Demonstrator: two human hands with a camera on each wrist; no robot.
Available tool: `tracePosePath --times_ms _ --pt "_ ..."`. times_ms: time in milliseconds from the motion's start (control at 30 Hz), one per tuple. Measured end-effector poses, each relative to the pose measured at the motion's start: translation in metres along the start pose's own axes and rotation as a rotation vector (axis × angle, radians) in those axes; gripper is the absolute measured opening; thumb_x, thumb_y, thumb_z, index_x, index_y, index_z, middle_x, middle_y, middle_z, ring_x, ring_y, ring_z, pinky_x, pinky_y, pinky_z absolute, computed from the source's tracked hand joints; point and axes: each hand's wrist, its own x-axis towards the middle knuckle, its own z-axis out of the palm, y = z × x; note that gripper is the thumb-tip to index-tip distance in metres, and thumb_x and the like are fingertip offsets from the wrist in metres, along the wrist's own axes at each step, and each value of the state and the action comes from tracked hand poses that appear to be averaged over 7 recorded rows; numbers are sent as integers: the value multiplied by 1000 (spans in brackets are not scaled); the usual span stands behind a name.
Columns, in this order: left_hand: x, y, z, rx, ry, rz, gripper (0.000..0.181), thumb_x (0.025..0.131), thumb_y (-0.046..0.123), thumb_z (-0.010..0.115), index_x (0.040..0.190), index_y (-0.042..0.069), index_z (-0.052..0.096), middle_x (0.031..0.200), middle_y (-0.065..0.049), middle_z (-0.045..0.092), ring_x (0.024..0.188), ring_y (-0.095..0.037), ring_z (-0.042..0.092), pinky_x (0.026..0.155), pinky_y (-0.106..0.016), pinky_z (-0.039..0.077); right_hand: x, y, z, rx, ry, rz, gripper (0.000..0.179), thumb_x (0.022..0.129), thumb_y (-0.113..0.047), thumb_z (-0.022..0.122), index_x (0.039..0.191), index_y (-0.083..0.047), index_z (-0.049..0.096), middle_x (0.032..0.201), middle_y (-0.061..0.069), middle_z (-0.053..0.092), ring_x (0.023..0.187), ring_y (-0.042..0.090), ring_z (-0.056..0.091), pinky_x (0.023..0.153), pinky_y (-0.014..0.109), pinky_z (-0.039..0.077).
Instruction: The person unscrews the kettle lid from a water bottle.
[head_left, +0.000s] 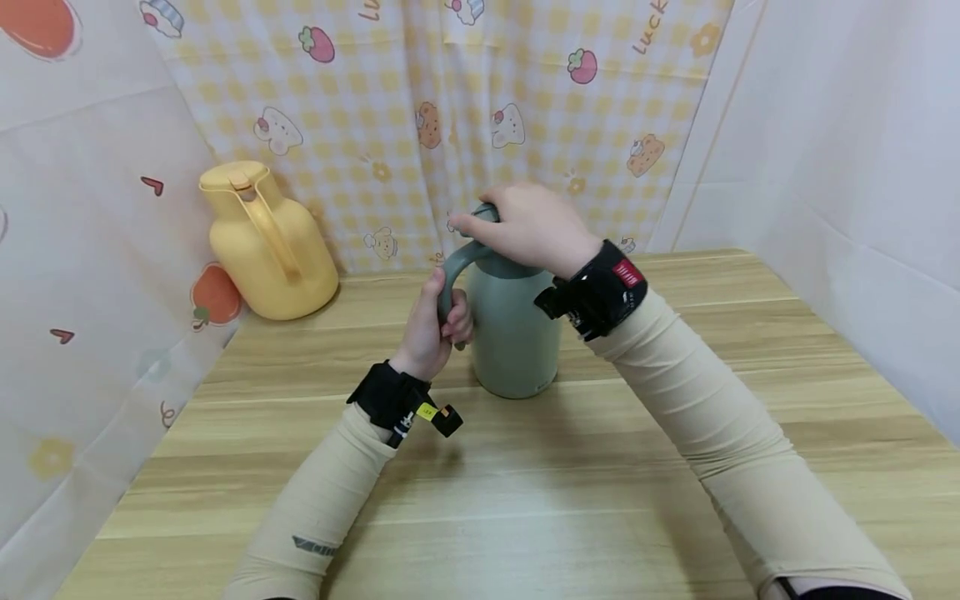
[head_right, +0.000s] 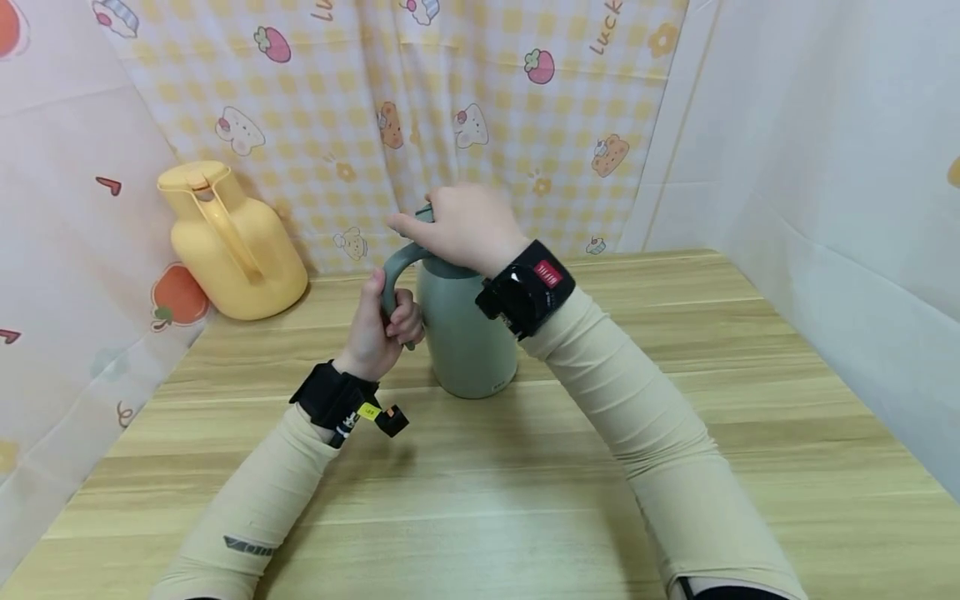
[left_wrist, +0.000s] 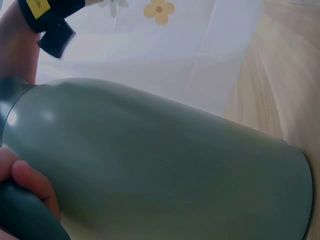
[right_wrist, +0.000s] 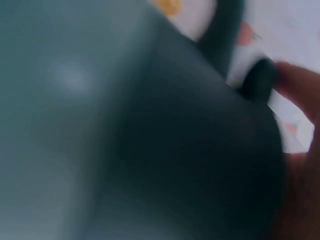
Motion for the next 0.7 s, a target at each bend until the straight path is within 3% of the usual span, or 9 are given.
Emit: tracePosePath --times_ms 67,167,233,333,467,700 --pt "0 -1 0 -1 7 -5 60 92 68 44 52 23 38 44 11 34 40 -11 24 47 -28 26 1 -2 10 -34 35 29 63 92 -68 41 104 -11 64 91 6 59 87 24 57 70 35 42" --pt "0 0 0 1 15 -12 60 92 68 43 51 23 39 44 10 33 41 -12 23 47 -28 26 2 -3 19 -63 116 48 74 89 -71 42 124 -9 63 111 8 64 97 25 58 70 35 43" --pt "1 0 0 0 14 -12 59 93 66 43 51 24 39 45 10 33 41 -12 23 47 -28 25 3 -2 23 -63 167 51 70 88 -70 44 119 -12 66 97 5 63 85 21 56 63 33 39" --pt "2 0 0 -7 1 -7 59 95 64 41 51 24 40 45 10 33 41 -12 22 46 -29 24 5 2 25 -55 230 21 54 88 -64 48 95 -15 68 73 0 49 65 18 45 53 31 30" --pt "3 -1 -2 -21 -20 1 59 96 62 39 52 23 39 45 10 33 40 -13 21 45 -31 18 8 3 26 -50 248 -16 46 87 -58 50 68 -16 46 61 -1 33 54 19 35 49 30 25" --pt "7 -1 -2 -19 -52 20 60 95 63 40 51 23 38 45 10 33 39 -15 20 44 -34 15 11 6 25 -8 258 -49 46 87 -50 53 62 -15 37 55 -2 28 48 16 28 47 27 21"
